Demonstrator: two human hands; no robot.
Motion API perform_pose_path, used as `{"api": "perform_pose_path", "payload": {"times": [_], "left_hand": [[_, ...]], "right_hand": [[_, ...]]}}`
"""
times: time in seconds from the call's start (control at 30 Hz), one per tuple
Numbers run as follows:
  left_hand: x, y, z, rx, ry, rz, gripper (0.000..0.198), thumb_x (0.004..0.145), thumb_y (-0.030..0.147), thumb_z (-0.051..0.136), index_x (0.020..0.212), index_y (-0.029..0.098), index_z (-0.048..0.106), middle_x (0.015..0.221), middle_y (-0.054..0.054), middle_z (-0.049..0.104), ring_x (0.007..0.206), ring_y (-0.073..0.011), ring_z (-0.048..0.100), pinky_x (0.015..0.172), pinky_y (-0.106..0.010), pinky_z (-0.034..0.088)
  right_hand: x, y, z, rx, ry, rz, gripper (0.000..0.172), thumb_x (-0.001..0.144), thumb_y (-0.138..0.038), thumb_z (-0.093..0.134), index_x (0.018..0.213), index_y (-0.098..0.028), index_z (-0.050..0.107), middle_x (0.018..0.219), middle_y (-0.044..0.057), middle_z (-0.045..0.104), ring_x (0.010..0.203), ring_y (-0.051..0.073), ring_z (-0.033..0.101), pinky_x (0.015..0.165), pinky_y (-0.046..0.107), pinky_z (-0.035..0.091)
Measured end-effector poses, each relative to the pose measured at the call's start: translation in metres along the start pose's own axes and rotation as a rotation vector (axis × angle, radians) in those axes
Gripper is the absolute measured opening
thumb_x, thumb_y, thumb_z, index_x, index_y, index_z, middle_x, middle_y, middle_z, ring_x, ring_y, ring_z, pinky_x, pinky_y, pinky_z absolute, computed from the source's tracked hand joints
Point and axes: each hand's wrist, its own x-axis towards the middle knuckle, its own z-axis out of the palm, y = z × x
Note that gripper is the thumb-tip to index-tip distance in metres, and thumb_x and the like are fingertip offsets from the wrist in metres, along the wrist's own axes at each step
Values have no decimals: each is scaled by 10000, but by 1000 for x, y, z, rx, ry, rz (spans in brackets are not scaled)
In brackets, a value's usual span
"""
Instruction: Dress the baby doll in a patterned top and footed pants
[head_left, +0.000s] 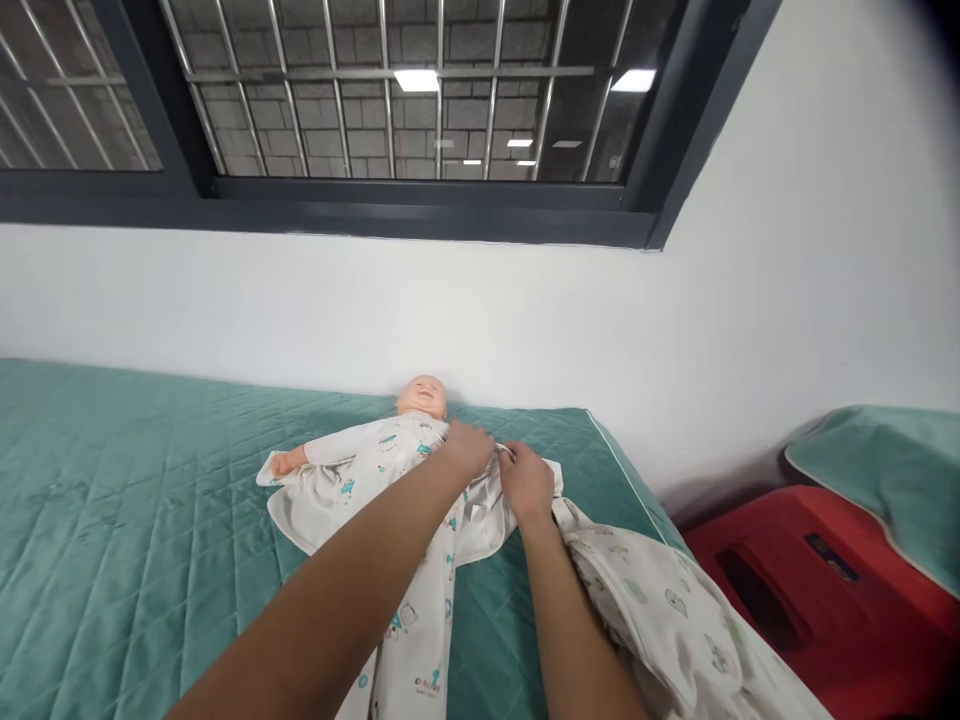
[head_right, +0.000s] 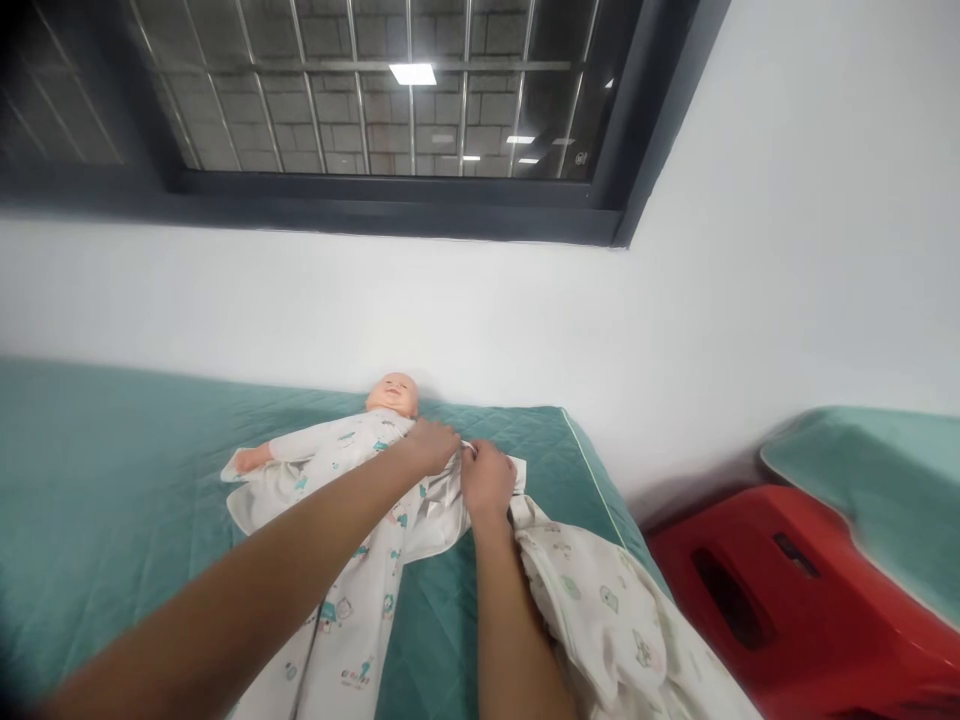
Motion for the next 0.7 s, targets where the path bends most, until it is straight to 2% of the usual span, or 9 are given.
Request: {"api": "perform_pose_path", "payload": {"times": [0.2,0.33,0.53,0.7], "left_hand": [[-1,-14,-1,45,29,65,436,826,167,625,1256,139,562,1223,-190,636,1145,-356,587,908,-516,483],[-11,-26,-14,82,43,71,443,814,199,659,1238,124,554,1214,-198,623,1137,-357,579,878,-494,503],[-32,-44,-38,118,58,50,384,843,84,532,1222,150,536,1182,-177,613,1103,-305,589,824,-421,528],[-43,-56,-46,126,67,35,397,810,90,562,1199,163,523,1162,-156,598,1064,-293,574,804,-416,530]], "right_hand": [[3,7,-5,77,-36,65,326,923,-301,411,1061,-234,699,1055,66,733,966,211,656,783,281,414],[3,11,-7,141,-39,99,328,933,-304,392,1098,-228,664,1067,77,716,962,216,645,753,284,408],[5,17,-3,247,-20,152,328,936,-296,367,1160,-233,598,1079,99,698,939,246,642,741,322,409],[9,24,1,373,41,129,332,905,-297,376,1130,-229,610,1041,108,703,944,262,636,783,356,431]]}}
